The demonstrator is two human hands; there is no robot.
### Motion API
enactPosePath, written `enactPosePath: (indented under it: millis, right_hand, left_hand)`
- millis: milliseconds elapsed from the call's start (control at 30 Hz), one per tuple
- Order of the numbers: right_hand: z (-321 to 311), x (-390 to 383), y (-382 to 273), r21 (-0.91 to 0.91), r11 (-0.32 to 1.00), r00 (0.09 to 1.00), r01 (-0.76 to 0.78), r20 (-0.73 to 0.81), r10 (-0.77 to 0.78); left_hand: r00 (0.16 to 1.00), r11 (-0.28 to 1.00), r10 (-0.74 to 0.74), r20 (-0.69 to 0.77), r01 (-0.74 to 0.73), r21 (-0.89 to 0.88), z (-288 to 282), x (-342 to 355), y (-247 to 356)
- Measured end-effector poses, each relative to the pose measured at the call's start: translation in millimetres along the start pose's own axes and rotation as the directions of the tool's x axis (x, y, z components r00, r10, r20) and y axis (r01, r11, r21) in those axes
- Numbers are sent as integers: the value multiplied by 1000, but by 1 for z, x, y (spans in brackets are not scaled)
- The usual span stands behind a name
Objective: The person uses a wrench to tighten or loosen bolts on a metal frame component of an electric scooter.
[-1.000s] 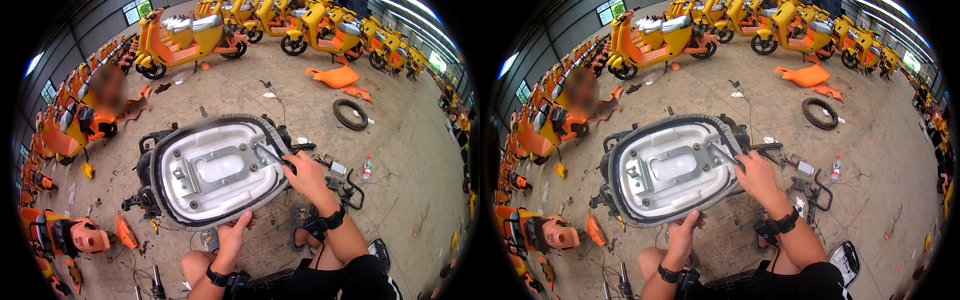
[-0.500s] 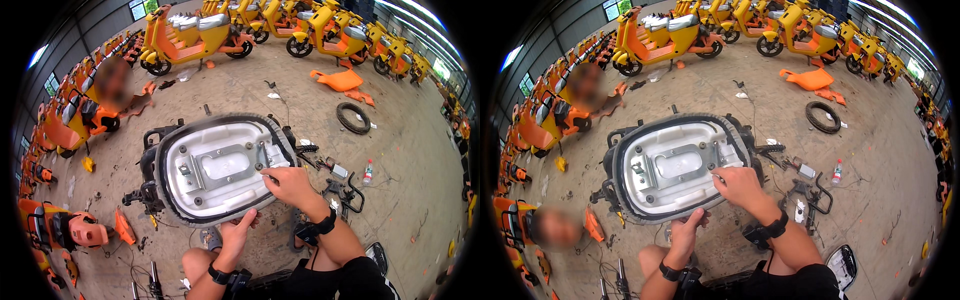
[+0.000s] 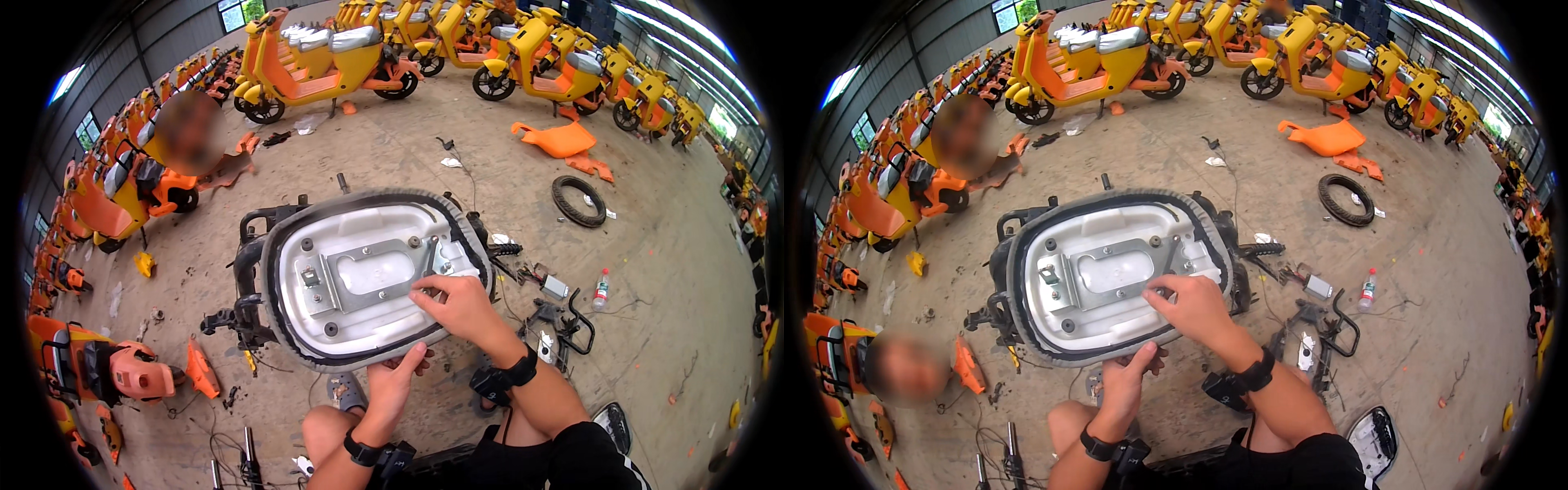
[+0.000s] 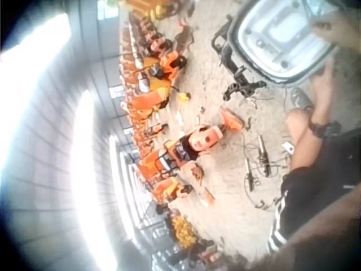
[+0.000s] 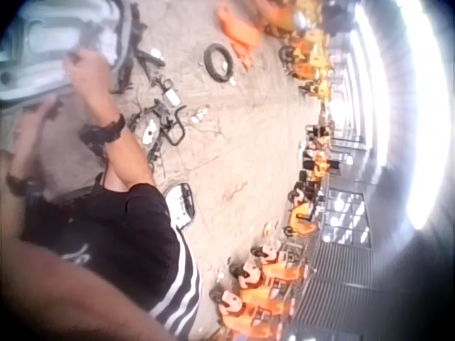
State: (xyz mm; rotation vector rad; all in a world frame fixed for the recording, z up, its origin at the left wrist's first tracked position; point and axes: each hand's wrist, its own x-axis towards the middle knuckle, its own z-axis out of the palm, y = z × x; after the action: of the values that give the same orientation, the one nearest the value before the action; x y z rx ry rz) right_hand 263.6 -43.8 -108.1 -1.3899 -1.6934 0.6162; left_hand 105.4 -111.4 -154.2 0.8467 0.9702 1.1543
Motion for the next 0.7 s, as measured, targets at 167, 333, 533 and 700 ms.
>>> enactPosePath:
  millis: [167, 333, 533, 700]
  right_hand:
    - [-5, -1, -7, 48, 995, 995, -92, -40, 94]
    - [-2, 1, 1, 169, 985, 990, -27, -134, 50]
    - [-10, 4, 8, 378, 925, 970, -40, -208, 127]
    - [-31, 2, 18, 480, 875, 944, -67, -253, 211]
  left_hand:
    - [1000, 1000, 2, 2, -2, 24, -3, 2, -3]
    - [1000, 1000, -22, -15, 22, 14, -5, 3, -8]
    - [1000, 999, 23, -8, -22, 39, -3, 3, -4]
    - [1000, 999, 5, 1, -5, 46, -4, 2, -1]
